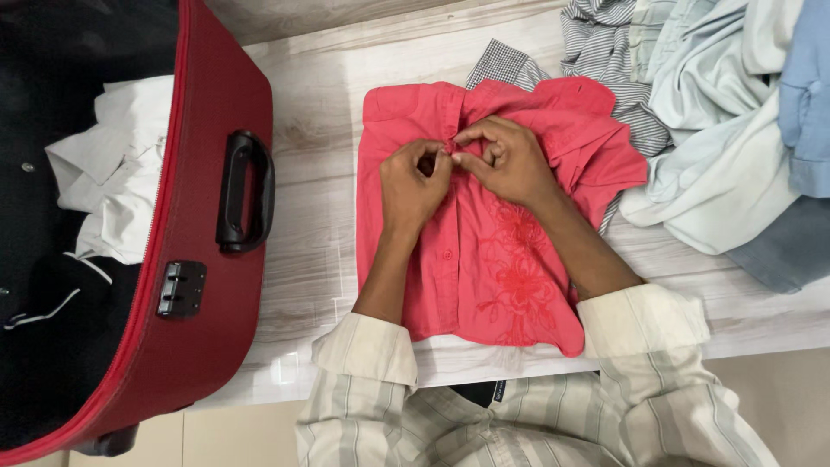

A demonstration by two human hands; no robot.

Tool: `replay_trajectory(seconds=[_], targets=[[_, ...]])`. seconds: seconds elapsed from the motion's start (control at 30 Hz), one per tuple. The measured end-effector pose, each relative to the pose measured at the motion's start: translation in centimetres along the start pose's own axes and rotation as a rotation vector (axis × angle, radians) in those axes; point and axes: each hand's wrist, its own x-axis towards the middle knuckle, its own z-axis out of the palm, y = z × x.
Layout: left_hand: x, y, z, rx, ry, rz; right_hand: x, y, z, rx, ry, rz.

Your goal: The person takes a red shirt out of a suitcase and folds it on a wooden surface by hand, occasionally handling the buttons.

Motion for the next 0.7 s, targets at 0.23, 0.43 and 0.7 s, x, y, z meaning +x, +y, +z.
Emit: replay_trajectory(seconds=[0.23,0.43,0.7], targets=[[0.3,-0.7,-0.4,-0.086,-0.069,-0.134,0.2,0.2,0.4,-0.101,0.05,-0.069],[0.3,-0.4,-0.5,-0.09,-0.073,-0.215,0.0,-0.3,0.4,-0.109,0.036,-0.148],[0.8,0.2,-2.3,-0.066,-0.216,-0.156,-0.5,-0.8,-0.7,-0.046,-0.065,-0.167]])
